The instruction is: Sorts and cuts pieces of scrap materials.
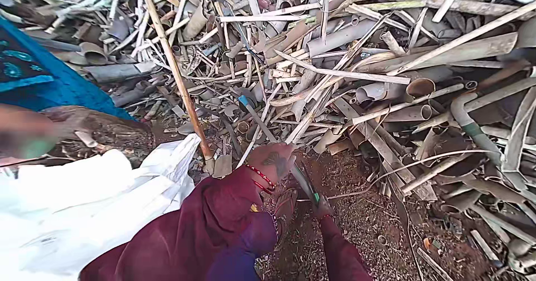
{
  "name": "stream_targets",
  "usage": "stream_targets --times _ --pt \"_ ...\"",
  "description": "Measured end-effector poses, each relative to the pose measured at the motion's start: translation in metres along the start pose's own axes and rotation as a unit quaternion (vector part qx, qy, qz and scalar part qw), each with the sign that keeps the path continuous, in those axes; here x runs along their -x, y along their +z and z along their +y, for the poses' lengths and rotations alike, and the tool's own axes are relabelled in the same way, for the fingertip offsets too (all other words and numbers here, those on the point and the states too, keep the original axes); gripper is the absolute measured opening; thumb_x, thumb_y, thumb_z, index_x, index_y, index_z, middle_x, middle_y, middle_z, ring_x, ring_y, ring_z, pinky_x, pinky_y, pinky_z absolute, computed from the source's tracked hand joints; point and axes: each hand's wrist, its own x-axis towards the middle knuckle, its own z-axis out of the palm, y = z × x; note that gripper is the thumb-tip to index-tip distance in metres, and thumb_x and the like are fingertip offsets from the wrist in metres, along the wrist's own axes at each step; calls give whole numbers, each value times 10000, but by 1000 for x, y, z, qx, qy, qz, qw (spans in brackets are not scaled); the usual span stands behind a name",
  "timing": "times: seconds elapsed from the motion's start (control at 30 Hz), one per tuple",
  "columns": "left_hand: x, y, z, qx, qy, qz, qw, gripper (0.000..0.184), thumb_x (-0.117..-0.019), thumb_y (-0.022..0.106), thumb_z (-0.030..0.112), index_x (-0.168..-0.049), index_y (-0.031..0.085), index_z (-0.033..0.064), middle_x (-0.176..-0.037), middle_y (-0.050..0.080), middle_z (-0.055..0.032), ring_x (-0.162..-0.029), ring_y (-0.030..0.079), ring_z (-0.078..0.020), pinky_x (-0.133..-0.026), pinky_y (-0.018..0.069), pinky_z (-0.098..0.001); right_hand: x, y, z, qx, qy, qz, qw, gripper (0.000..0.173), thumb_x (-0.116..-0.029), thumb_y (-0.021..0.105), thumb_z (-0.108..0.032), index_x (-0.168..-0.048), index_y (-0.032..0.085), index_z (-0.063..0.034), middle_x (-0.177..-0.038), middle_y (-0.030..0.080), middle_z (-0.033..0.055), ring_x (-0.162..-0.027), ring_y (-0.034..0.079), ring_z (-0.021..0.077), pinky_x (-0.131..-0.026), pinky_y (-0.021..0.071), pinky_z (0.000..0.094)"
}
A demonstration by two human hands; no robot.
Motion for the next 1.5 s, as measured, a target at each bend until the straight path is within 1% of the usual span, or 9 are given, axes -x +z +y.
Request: stream_targets --times 0.1,0.43,0.7,0.83,0.9,1.03,1.2,1.33,1.5 --pt "-10 2 0 -3 -2 -16 1000 446 -1108 413 226 -1541 457 131 -1516 508 -178 -1383 499 -387 -1096 396 -598 -8 -98 -45 -107 113 -229 961 668 -932 724 -140 -1513 431 10 -1413 578 271 -1307 572 416 -1103 427 581" --pt "-42 48 20 -84 194 -20 977 499 -1044 378 -76 -1532 432 17 -1635 320 -218 -1563 180 -376 -1272 30 -527 4 -278 -108 -244 -73 -93 962 284 -865 703 -14 -1117 612 78 -821 623 131 -695 610 202 -686 522 402" --pt "-5 16 46 -26 340 240 909 385 -981 604 43 -1355 586 -43 -1299 621 -281 -1265 571 -449 -1115 388 -565 98 -400 -135 -477 -286 259 790 144 -944 555 -16 -1086 543 8 -1014 743 17 -819 723 67 -749 617 226" --pt "16 -6 25 75 287 561 772 415 -808 733 -27 -1218 686 -61 -1115 709 -281 -1027 701 -463 -896 550 -590 138 -436 -140 -591 -311 422 613 152 -974 459 43 -1026 496 -95 -808 689 -25 -563 659 83 -489 576 209" --pt "32 -19 6 116 218 698 672 300 -934 612 122 -1118 695 -100 -906 729 -268 -766 731 -400 -671 573 -542 142 -438 -139 -613 -237 472 588 140 -980 418 57 -1004 476 -68 -723 639 -31 -498 612 66 -456 552 199" --pt "118 -70 -34 325 264 762 494 276 -1090 442 253 -1194 600 52 -743 592 90 -586 554 -1 -559 516 -214 137 -435 -131 -665 -57 341 662 69 -1060 415 -28 -1045 483 -32 -632 571 -28 -429 523 34 -411 483 170" --pt "133 -77 -61 493 379 672 403 284 -1123 303 215 -1202 546 91 -701 522 98 -548 526 -59 -563 515 -216 123 -411 -123 -564 -42 165 808 230 -1097 439 -173 -1234 507 -2 -703 587 4 -449 504 55 -405 454 201" --pt "41 -29 -19 605 319 508 524 188 -1053 470 100 -1226 544 94 -806 684 76 -743 703 -82 -767 624 -291 101 -382 -114 -307 14 7 952 355 -1076 521 -255 -1334 519 -11 -836 599 114 -629 578 210 -602 508 402" --pt "-17 -1 -17 739 114 244 618 190 -1070 464 65 -1188 601 8 -950 726 -70 -880 723 -144 -816 591 -291 78 -322 -99 -62 171 -193 964 541 -1091 455 -222 -1528 332 70 -1411 555 297 -1310 574 401 -1090 444 539"
